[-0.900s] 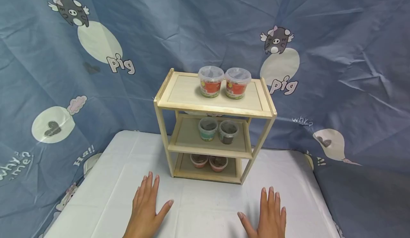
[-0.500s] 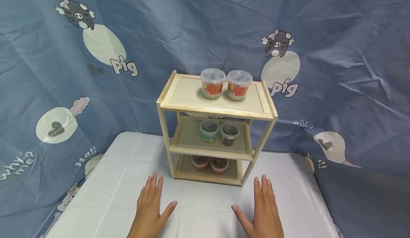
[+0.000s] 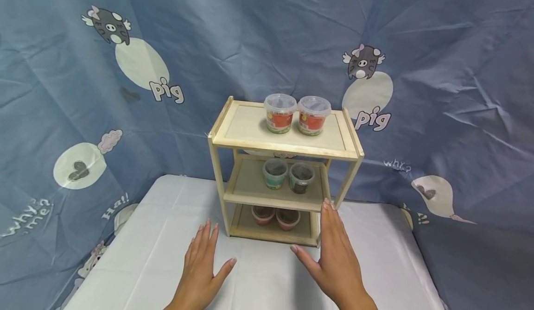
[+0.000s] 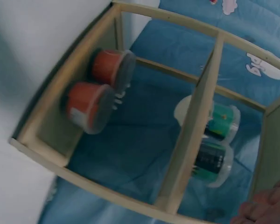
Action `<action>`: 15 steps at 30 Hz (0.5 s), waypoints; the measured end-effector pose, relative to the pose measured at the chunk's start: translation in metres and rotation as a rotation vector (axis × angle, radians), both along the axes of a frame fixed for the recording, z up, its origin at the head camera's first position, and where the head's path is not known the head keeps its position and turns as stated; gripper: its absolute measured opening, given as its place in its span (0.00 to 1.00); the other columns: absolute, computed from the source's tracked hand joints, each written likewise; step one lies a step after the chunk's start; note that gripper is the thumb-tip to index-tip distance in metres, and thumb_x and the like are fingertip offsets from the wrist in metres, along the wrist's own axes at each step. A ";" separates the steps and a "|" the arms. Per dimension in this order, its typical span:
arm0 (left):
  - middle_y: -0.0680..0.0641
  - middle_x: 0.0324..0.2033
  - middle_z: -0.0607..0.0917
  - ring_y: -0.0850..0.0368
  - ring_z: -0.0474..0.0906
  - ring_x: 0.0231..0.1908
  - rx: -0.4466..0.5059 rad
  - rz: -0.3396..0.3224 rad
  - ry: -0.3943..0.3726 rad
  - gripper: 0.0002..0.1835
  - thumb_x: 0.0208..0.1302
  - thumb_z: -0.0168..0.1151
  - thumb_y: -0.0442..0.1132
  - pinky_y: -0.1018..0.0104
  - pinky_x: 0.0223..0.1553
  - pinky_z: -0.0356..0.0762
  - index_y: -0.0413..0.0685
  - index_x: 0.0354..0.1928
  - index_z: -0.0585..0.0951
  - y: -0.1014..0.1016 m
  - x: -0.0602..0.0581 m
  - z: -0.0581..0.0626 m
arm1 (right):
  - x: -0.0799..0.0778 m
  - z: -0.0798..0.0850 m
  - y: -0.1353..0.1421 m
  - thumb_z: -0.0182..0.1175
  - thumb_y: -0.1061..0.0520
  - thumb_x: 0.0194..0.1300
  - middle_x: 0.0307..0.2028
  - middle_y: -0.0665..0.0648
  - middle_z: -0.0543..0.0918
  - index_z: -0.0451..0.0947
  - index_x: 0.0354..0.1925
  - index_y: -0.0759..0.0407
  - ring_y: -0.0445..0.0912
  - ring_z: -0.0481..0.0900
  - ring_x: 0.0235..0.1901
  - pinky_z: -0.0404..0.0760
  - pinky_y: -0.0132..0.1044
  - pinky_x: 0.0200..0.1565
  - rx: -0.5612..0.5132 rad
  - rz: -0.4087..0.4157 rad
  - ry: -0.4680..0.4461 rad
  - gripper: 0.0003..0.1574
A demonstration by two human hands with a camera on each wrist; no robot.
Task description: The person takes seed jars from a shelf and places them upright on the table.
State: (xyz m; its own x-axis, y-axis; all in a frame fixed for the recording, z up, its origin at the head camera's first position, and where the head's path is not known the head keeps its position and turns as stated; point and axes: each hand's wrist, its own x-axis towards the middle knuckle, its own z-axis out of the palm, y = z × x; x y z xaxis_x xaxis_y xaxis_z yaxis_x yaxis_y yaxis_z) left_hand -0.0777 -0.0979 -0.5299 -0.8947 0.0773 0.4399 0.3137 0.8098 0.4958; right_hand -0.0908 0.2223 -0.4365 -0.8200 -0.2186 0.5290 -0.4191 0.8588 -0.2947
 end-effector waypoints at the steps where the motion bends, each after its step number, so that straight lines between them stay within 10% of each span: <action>1: 0.37 0.82 0.52 0.38 0.45 0.80 0.002 0.001 0.005 0.51 0.69 0.69 0.57 0.54 0.77 0.32 0.40 0.82 0.56 0.001 0.000 0.000 | -0.003 0.003 -0.001 0.76 0.38 0.61 0.82 0.65 0.49 0.39 0.84 0.62 0.64 0.51 0.79 0.41 0.36 0.77 0.003 0.007 0.005 0.75; 15: 0.36 0.81 0.55 0.34 0.51 0.77 0.007 0.029 0.000 0.50 0.68 0.70 0.57 0.40 0.72 0.47 0.42 0.82 0.57 -0.002 0.000 -0.011 | -0.044 0.035 -0.005 0.76 0.39 0.61 0.80 0.70 0.54 0.40 0.84 0.63 0.65 0.54 0.78 0.58 0.59 0.73 0.041 0.051 0.022 0.74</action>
State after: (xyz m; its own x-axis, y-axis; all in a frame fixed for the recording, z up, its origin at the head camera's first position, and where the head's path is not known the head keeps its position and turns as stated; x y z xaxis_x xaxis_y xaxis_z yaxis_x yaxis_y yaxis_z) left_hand -0.0776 -0.0999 -0.5406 -0.8965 0.0483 0.4404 0.2902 0.8151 0.5014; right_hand -0.1346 0.2177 -0.4017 -0.7956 -0.2818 0.5362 -0.4685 0.8474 -0.2499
